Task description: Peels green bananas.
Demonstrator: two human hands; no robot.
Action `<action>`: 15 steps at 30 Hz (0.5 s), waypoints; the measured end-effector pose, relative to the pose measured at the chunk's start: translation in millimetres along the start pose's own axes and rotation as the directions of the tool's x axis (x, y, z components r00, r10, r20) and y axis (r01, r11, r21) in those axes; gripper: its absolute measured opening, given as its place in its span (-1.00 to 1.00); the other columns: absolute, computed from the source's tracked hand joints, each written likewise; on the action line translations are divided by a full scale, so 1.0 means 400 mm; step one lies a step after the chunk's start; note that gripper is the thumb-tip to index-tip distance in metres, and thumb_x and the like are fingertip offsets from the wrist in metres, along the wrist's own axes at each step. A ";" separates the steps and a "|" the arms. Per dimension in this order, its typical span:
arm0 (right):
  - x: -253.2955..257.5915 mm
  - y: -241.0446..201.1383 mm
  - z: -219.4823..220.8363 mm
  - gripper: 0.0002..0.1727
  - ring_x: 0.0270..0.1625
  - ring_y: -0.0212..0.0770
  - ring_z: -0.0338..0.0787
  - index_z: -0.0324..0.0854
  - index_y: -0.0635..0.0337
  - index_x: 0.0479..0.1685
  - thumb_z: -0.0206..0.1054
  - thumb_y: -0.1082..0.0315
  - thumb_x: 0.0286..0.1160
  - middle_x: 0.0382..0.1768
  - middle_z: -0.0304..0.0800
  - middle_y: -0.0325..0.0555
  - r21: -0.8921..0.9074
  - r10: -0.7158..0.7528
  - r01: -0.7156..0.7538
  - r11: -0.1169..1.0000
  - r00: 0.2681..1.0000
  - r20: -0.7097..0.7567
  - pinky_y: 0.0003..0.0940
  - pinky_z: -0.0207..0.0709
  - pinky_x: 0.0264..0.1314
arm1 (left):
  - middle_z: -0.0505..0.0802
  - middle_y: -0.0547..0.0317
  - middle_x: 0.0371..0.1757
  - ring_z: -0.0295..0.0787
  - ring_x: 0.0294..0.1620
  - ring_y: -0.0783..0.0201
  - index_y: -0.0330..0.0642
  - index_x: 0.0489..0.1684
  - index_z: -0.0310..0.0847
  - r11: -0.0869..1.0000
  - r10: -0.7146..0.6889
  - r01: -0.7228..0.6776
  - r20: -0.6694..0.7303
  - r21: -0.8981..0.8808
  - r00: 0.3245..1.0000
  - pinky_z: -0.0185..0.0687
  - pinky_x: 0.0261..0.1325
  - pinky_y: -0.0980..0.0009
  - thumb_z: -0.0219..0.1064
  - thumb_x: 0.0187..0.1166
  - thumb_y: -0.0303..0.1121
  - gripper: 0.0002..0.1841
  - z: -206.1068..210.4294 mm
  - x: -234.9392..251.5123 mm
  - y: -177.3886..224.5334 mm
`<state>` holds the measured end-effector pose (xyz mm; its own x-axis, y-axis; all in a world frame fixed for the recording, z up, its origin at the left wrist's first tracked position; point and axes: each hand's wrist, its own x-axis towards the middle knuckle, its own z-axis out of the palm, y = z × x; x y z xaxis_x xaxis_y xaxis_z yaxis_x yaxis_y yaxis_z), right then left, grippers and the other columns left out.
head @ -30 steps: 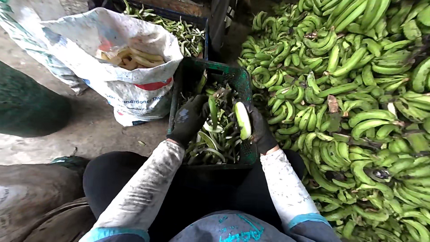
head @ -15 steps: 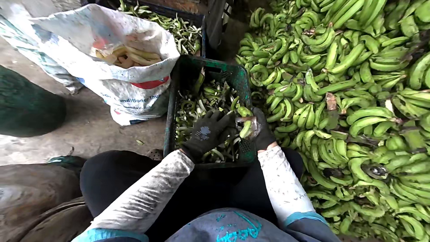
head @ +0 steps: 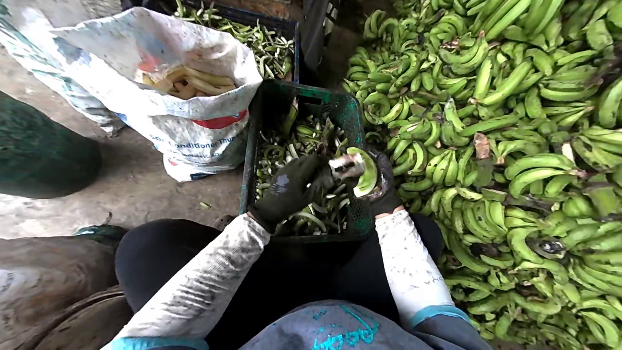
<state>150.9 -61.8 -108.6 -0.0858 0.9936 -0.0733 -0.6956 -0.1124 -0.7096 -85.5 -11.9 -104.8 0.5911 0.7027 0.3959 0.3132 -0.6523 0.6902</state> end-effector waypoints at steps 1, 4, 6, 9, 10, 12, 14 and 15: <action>-0.007 -0.001 -0.013 -0.40 0.03 -0.21 0.82 0.62 0.06 0.32 -0.07 -0.19 0.76 0.04 0.84 -0.09 -0.047 -0.026 0.026 0.999 1.000 0.014 -0.22 0.75 0.03 | 0.83 -0.02 0.03 0.80 0.08 0.02 -0.19 0.36 0.65 0.991 0.101 -0.103 0.029 0.086 0.994 0.71 0.17 -0.03 0.18 0.67 0.03 -0.48 0.004 -0.002 0.006; -0.016 -0.011 -0.003 -0.49 -0.24 -0.32 0.82 0.59 0.07 0.26 -0.06 -0.08 0.77 -0.17 0.80 -0.16 -0.030 0.061 -0.062 0.998 0.997 -0.038 -0.40 0.76 -0.22 | 0.82 0.01 -0.16 0.77 -0.13 -0.08 -0.06 0.25 0.74 0.946 0.241 -0.258 0.107 0.196 0.965 0.68 -0.17 -0.04 0.15 0.64 0.18 -0.45 0.022 -0.005 0.031; -0.029 -0.008 0.032 -0.62 -0.34 -0.38 0.79 0.59 0.00 0.19 -0.05 0.04 0.80 -0.25 0.81 -0.23 -0.186 0.084 -0.115 0.976 0.982 -0.168 -0.45 0.73 -0.34 | 0.81 -0.01 -0.15 0.77 -0.13 -0.11 -0.04 0.20 0.75 0.958 0.183 -0.211 0.153 0.193 0.971 0.66 -0.23 -0.05 0.26 0.60 0.06 -0.56 0.034 -0.003 0.038; -0.037 0.029 0.040 -0.73 -0.32 -0.47 0.76 0.60 -0.03 0.12 0.01 0.15 0.78 -0.27 0.78 -0.31 -0.222 0.022 -0.051 0.974 0.991 -0.130 -0.54 0.69 -0.32 | 0.81 -0.05 -0.03 0.79 -0.01 -0.14 -0.05 0.16 0.71 0.981 -0.024 -0.003 0.134 0.194 0.991 0.72 -0.09 -0.12 0.39 0.58 -0.10 -0.67 0.050 0.001 0.034; -0.030 0.042 0.035 -0.71 -0.26 -0.45 0.76 0.61 -0.03 0.11 0.02 0.11 0.78 -0.23 0.78 -0.30 -0.169 -0.004 -0.011 0.986 0.996 -0.085 -0.52 0.69 -0.24 | 0.81 -0.08 0.00 0.78 0.01 -0.17 -0.05 0.21 0.70 0.977 -0.106 0.088 0.086 0.194 0.991 0.70 -0.07 -0.15 0.38 0.60 -0.10 -0.66 0.053 0.002 0.030; -0.025 0.054 0.040 -0.61 -0.24 -0.38 0.80 0.65 -0.03 0.14 0.04 -0.04 0.75 -0.20 0.81 -0.24 -0.077 0.014 -0.021 0.997 0.996 -0.089 -0.43 0.73 -0.23 | 0.79 -0.09 0.03 0.78 0.02 -0.12 -0.07 0.30 0.65 0.953 -0.282 0.281 -0.006 0.109 0.959 0.69 0.01 -0.19 0.27 0.71 -0.08 -0.64 0.045 0.002 0.015; -0.042 0.048 0.041 -0.60 -0.20 -0.36 0.81 0.63 -0.10 0.26 0.06 -0.07 0.76 -0.12 0.81 -0.24 -0.161 0.024 -0.047 0.986 0.989 -0.143 -0.39 0.75 -0.22 | 0.79 -0.05 -0.08 0.78 -0.11 0.01 -0.13 0.27 0.58 0.892 -0.453 0.452 -0.048 -0.030 0.890 0.70 -0.01 -0.12 0.12 0.80 0.01 -0.59 0.012 0.010 -0.004; -0.044 0.045 0.037 -0.62 -0.16 -0.34 0.81 0.63 -0.11 0.28 0.08 -0.03 0.75 -0.07 0.81 -0.23 -0.189 0.008 -0.036 0.981 0.989 -0.150 -0.37 0.75 -0.19 | 0.79 -0.07 -0.11 0.78 -0.15 0.03 -0.16 0.27 0.55 0.864 -0.502 0.496 -0.057 -0.086 0.863 0.69 -0.03 -0.10 0.09 0.82 0.03 -0.56 -0.009 0.012 -0.005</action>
<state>129.4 -81.6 -109.6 0.0173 0.9829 -0.1832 -0.5446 -0.1444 -0.8262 -86.1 -6.2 -102.2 0.3104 0.9501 0.0302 0.5002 -0.1902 0.8448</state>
